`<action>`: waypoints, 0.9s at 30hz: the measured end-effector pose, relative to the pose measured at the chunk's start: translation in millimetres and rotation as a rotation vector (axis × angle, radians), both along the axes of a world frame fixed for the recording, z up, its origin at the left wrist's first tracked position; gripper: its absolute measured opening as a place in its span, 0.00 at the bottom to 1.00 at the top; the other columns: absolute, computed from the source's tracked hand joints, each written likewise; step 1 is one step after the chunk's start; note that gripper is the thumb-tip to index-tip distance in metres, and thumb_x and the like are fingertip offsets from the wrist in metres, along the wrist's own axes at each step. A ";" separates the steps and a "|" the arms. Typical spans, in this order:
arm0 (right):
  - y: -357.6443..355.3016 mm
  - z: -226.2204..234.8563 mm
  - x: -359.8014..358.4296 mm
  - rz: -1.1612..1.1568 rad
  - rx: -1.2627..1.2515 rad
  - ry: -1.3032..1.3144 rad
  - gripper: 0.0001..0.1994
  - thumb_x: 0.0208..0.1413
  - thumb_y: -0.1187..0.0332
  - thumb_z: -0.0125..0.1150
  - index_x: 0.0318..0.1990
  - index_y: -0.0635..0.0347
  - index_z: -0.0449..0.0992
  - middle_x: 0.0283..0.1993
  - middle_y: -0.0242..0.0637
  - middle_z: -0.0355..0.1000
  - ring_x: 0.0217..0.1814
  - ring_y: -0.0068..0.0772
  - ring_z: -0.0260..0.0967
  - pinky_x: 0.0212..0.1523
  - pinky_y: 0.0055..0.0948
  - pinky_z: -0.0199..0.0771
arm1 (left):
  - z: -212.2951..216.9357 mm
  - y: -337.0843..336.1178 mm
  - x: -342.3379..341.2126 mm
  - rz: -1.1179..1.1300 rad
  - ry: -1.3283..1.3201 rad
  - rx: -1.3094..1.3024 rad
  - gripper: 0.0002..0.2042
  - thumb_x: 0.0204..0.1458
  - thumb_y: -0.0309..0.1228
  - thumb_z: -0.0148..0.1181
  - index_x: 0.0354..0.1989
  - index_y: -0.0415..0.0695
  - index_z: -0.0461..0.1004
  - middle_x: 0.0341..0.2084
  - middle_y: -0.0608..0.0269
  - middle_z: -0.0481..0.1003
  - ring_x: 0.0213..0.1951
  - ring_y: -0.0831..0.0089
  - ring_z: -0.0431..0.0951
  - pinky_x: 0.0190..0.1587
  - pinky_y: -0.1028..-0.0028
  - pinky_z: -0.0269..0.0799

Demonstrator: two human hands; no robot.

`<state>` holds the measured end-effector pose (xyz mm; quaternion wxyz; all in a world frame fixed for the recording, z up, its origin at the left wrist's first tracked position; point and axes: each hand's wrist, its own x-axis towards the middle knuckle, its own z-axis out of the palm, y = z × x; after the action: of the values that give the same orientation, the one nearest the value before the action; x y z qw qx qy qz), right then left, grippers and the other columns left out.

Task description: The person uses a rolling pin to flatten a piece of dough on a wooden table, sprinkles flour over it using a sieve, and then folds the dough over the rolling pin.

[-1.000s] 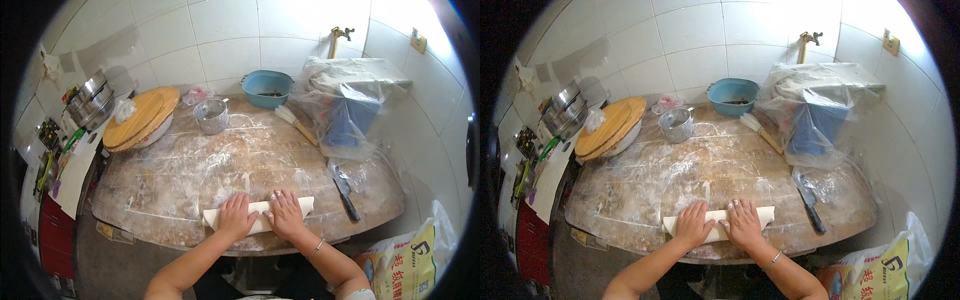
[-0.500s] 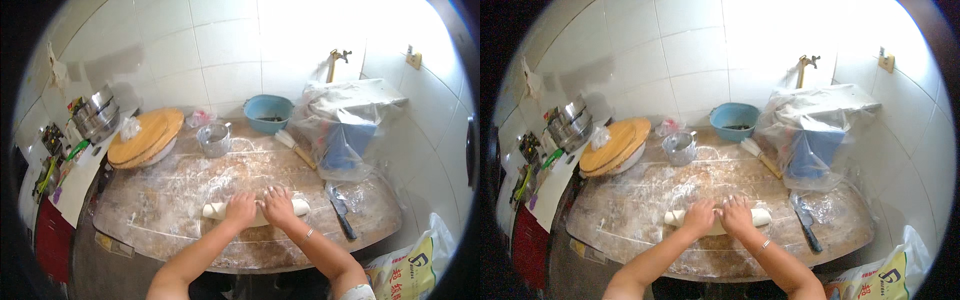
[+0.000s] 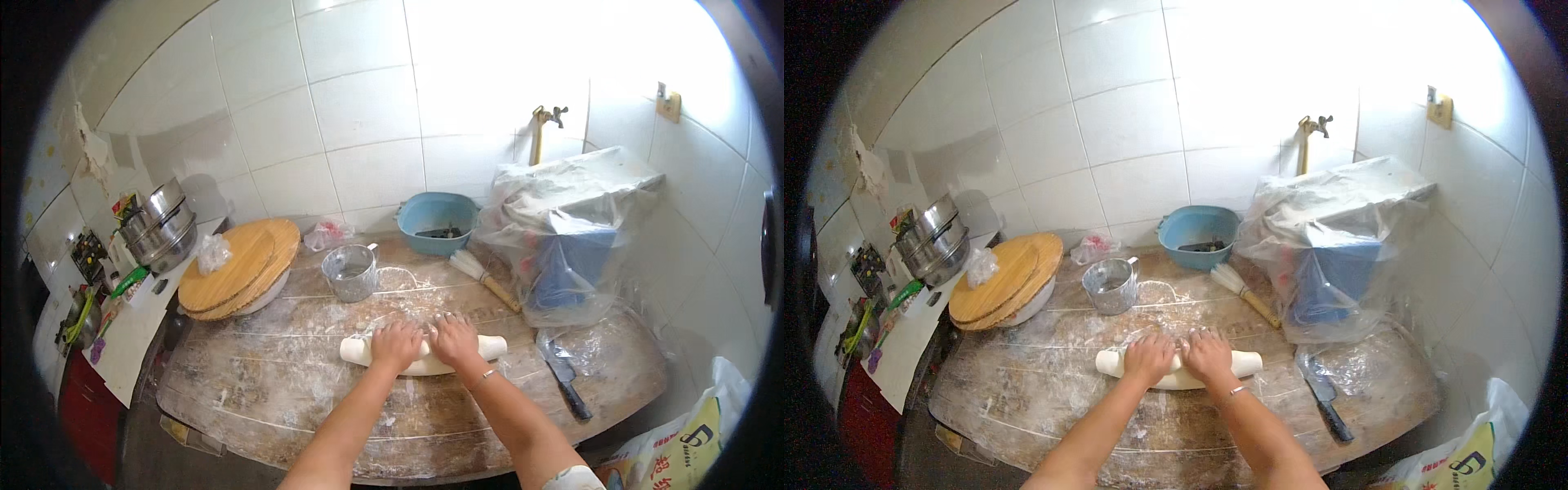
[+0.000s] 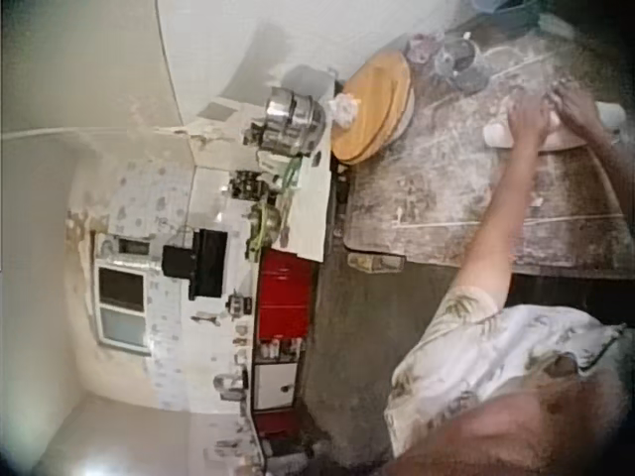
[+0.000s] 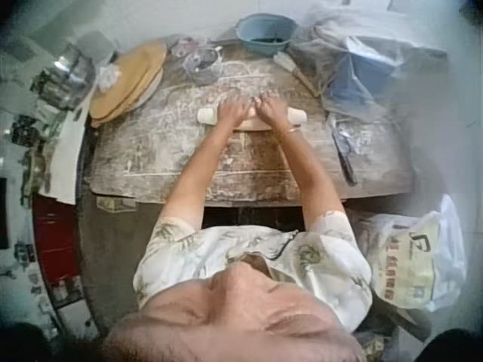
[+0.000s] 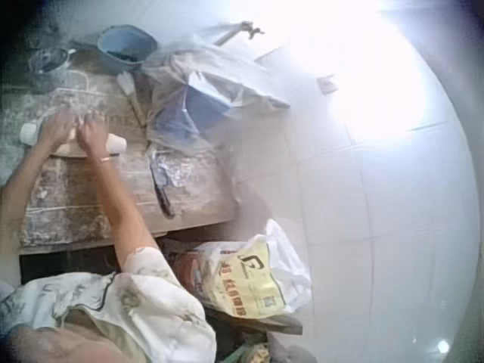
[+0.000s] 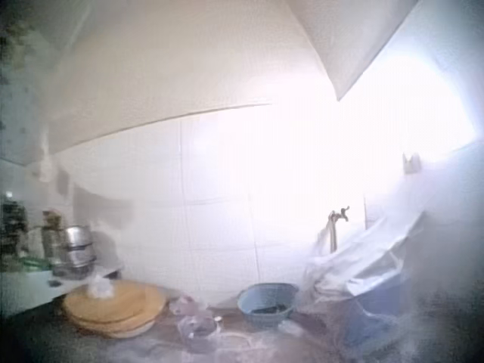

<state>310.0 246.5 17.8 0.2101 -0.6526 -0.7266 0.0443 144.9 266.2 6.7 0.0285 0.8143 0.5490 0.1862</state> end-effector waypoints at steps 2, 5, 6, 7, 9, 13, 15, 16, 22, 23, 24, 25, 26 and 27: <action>2.3 -5.1 12.0 -0.005 -0.014 -0.040 0.21 0.60 0.53 0.48 0.53 0.53 0.74 0.56 0.45 0.72 0.58 0.48 0.68 0.58 0.46 0.65 | 4.6 3.9 3.9 -0.060 -0.008 -0.103 0.23 0.55 0.50 0.54 0.56 0.53 0.72 0.51 0.57 0.74 0.51 0.56 0.74 0.54 0.55 0.64; -15.8 -24.8 35.6 0.227 0.062 0.017 0.25 0.58 0.48 0.52 0.58 0.52 0.70 0.61 0.46 0.68 0.60 0.49 0.67 0.59 0.47 0.64 | 12.2 -19.9 -14.9 -0.287 0.028 -0.013 0.28 0.52 0.53 0.57 0.60 0.55 0.68 0.52 0.56 0.73 0.53 0.57 0.73 0.55 0.54 0.63; -34.1 -4.6 21.6 0.308 -0.026 -0.082 0.29 0.55 0.48 0.59 0.60 0.51 0.68 0.59 0.45 0.69 0.59 0.49 0.68 0.59 0.47 0.64 | 10.1 -36.2 -42.8 -0.278 0.100 0.106 0.34 0.48 0.53 0.62 0.64 0.56 0.63 0.54 0.56 0.72 0.56 0.57 0.71 0.56 0.53 0.62; -44.5 -5.3 23.5 0.303 -0.014 -0.098 0.29 0.53 0.49 0.61 0.60 0.51 0.68 0.57 0.45 0.70 0.58 0.50 0.68 0.58 0.47 0.64 | 8.5 -43.6 -48.1 -0.278 0.118 0.091 0.36 0.47 0.53 0.64 0.64 0.56 0.63 0.54 0.56 0.71 0.56 0.58 0.70 0.56 0.54 0.62; -63.8 -2.5 28.6 0.289 0.017 -0.137 0.30 0.50 0.51 0.65 0.59 0.50 0.69 0.54 0.43 0.71 0.56 0.50 0.68 0.58 0.47 0.64 | 11.3 -52.5 -49.8 -0.284 0.150 0.070 0.38 0.44 0.52 0.67 0.65 0.56 0.62 0.55 0.56 0.70 0.58 0.58 0.68 0.57 0.54 0.62; -79.6 5.1 32.7 0.251 -0.106 -0.196 0.30 0.45 0.51 0.69 0.56 0.50 0.71 0.48 0.42 0.73 0.53 0.47 0.70 0.53 0.45 0.67 | 27.6 -76.6 -29.4 -0.277 0.217 -0.079 0.36 0.44 0.49 0.68 0.63 0.53 0.65 0.52 0.55 0.71 0.55 0.56 0.70 0.57 0.55 0.62; -96.1 1.5 29.5 0.316 -0.135 -0.189 0.30 0.44 0.52 0.70 0.55 0.50 0.71 0.47 0.42 0.74 0.52 0.46 0.71 0.52 0.44 0.68 | 24.2 -103.5 -43.6 -0.293 0.203 -0.064 0.34 0.45 0.49 0.67 0.60 0.51 0.67 0.49 0.54 0.72 0.52 0.56 0.72 0.53 0.57 0.65; -114.1 9.1 25.6 0.344 -0.162 -0.205 0.30 0.44 0.52 0.70 0.55 0.50 0.71 0.47 0.42 0.74 0.52 0.46 0.71 0.51 0.44 0.68 | 22.4 -117.8 -52.2 -0.308 0.219 -0.091 0.33 0.45 0.50 0.67 0.60 0.50 0.67 0.49 0.55 0.73 0.52 0.56 0.72 0.52 0.58 0.65; -182.3 -10.8 27.5 0.343 0.129 -0.180 0.32 0.50 0.55 0.66 0.61 0.59 0.65 0.61 0.44 0.66 0.64 0.48 0.61 0.67 0.48 0.55 | 3.3 -181.9 -59.2 -0.314 0.092 0.181 0.32 0.52 0.49 0.61 0.62 0.43 0.65 0.53 0.49 0.71 0.55 0.55 0.71 0.59 0.57 0.64; -177.5 -13.6 26.9 0.330 0.130 -0.157 0.32 0.51 0.54 0.64 0.62 0.59 0.65 0.60 0.46 0.66 0.65 0.48 0.61 0.67 0.49 0.54 | 1.4 -176.2 -57.8 -0.311 0.079 0.158 0.32 0.53 0.49 0.60 0.62 0.43 0.65 0.54 0.49 0.71 0.56 0.54 0.71 0.59 0.57 0.64; -172.3 -0.8 23.4 0.318 0.133 -0.136 0.32 0.53 0.52 0.62 0.63 0.59 0.65 0.60 0.47 0.66 0.65 0.48 0.61 0.67 0.50 0.53 | 2.9 -166.7 -55.3 -0.307 0.067 0.139 0.31 0.54 0.50 0.58 0.62 0.43 0.65 0.55 0.49 0.70 0.56 0.53 0.71 0.60 0.57 0.63; -163.1 5.8 22.4 0.304 0.135 -0.115 0.32 0.54 0.51 0.60 0.63 0.59 0.65 0.60 0.49 0.67 0.65 0.48 0.61 0.68 0.51 0.52 | 5.1 -155.5 -52.1 -0.304 0.053 0.118 0.31 0.55 0.50 0.56 0.63 0.43 0.64 0.55 0.49 0.70 0.57 0.53 0.70 0.60 0.56 0.63; -145.9 -1.5 25.5 0.274 0.089 -0.137 0.33 0.59 0.46 0.52 0.64 0.61 0.64 0.64 0.51 0.64 0.68 0.50 0.58 0.70 0.53 0.47 | 9.0 -138.1 -48.4 -0.284 -0.014 -0.056 0.30 0.59 0.51 0.50 0.64 0.44 0.63 0.57 0.50 0.69 0.60 0.51 0.67 0.62 0.53 0.59; -127.0 -1.6 26.5 0.227 0.059 -0.117 0.33 0.60 0.46 0.51 0.64 0.61 0.64 0.65 0.52 0.63 0.69 0.51 0.57 0.71 0.52 0.46 | 17.5 -117.1 -42.6 -0.243 -0.015 -0.076 0.30 0.59 0.51 0.49 0.64 0.44 0.63 0.57 0.50 0.69 0.61 0.51 0.66 0.63 0.52 0.57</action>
<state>336.5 119.5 16.2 0.1801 -0.5612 -0.8078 0.0082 102.3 149.1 24.2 0.0859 0.8717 0.4527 0.1666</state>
